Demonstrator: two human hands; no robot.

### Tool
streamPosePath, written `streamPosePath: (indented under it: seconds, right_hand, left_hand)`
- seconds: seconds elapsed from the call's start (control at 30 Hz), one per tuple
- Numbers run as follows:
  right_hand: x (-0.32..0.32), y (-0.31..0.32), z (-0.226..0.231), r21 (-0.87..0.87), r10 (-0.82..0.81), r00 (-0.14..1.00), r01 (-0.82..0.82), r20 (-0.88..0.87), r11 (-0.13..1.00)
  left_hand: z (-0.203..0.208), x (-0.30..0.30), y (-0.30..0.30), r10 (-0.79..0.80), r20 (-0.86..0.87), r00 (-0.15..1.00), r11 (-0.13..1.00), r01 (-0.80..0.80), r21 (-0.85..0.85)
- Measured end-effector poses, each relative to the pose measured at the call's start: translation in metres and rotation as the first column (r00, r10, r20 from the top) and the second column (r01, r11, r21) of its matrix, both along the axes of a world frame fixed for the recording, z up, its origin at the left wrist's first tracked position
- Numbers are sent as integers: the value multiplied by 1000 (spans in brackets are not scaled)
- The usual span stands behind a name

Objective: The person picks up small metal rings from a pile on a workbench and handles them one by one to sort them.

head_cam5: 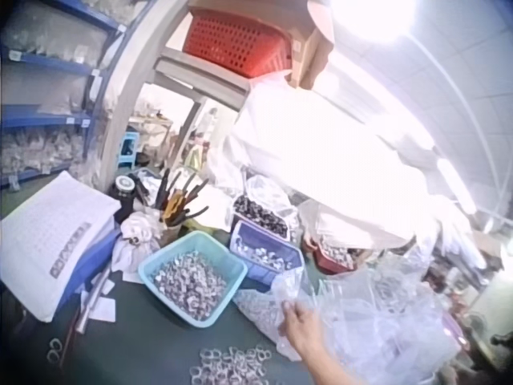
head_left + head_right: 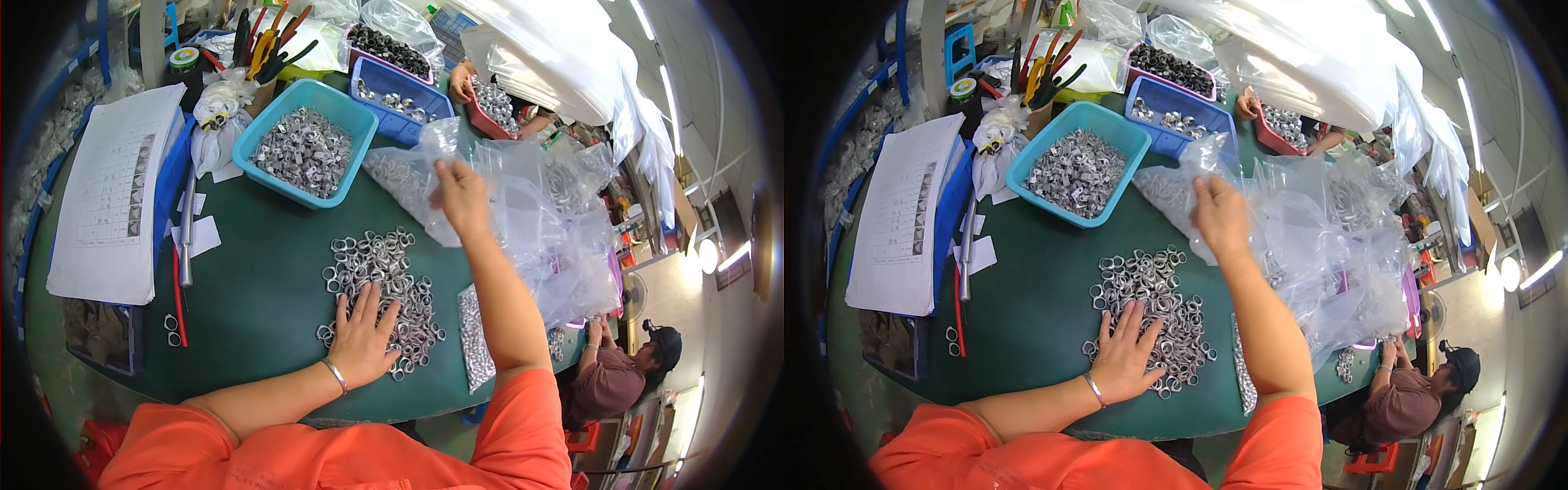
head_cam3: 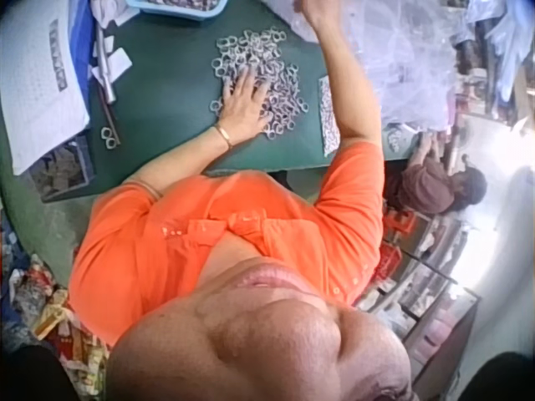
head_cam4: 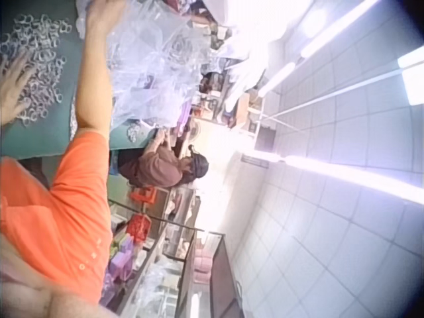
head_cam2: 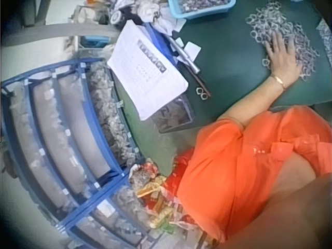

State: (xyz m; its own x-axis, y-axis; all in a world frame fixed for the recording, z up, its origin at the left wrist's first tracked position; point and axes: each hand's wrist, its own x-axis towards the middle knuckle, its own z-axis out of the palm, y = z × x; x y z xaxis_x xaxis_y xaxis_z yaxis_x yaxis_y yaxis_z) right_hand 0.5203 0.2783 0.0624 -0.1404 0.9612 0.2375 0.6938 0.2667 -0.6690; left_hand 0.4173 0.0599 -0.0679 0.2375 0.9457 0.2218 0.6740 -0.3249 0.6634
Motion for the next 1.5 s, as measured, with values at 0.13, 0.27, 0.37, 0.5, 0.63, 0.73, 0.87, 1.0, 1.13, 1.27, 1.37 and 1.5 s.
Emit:
streamPosePath:
  seconds: [0.13, 0.27, 0.37, 0.5, 0.63, 0.73, 0.87, 1.0, 1.13, 1.27, 1.37, 1.5]
  right_hand:
    - [-13, -22, -10, 324, 32, 975, -103, 219, 941]
    - [-37, -42, -27, 687, 416, 817, -567, 398, 455]
    - [-38, -59, -47, 232, 781, 542, -840, 310, 491]
    - [4, -28, -89, -2, 688, 700, -701, 193, 713]
    - [24, -24, -124, -84, 598, 776, -595, 200, 799]
    - [28, -35, -131, -48, 608, 766, -613, 209, 789]
    - [30, -46, -124, -141, 618, 785, -606, 54, 783]
    - [25, -62, -109, -140, 685, 724, -689, -81, 711]
    - [19, -87, -93, -143, 725, 688, -719, -7, 681]
    - [17, -110, -81, -26, 714, 676, -722, 182, 691]
    - [20, -114, -83, -18, 721, 693, -721, 15, 693]
    - [34, -119, -91, 36, 529, 840, -529, -118, 848]
  left_hand:
    - [0, 2, 0, -12, 15, 1000, 1000, 12, 2]
    - [-3, 0, 0, 0, 0, 1000, 1000, 0, -16]
    - [0, -2, 1, 35, 44, 998, 999, -35, 18]
    - [0, 1, 4, 53, 199, 979, 990, -77, 116]
    - [1, -7, 13, 177, 345, 922, 962, -236, 136]
    - [-3, -10, 22, 368, 270, 890, 920, -390, 32]
    - [-16, -11, 28, 412, 263, 873, 911, -404, -85]
    - [-14, -11, 29, 369, 220, 903, 929, -358, -90]
    - [-12, -10, 32, 342, 205, 917, 939, -323, -121]
    - [-14, -10, 30, 334, 168, 928, 941, -319, -110]
    - [-15, -11, 29, 338, 165, 927, 941, -327, -91]
    - [-11, -12, 30, 303, 171, 938, 953, -292, -85]
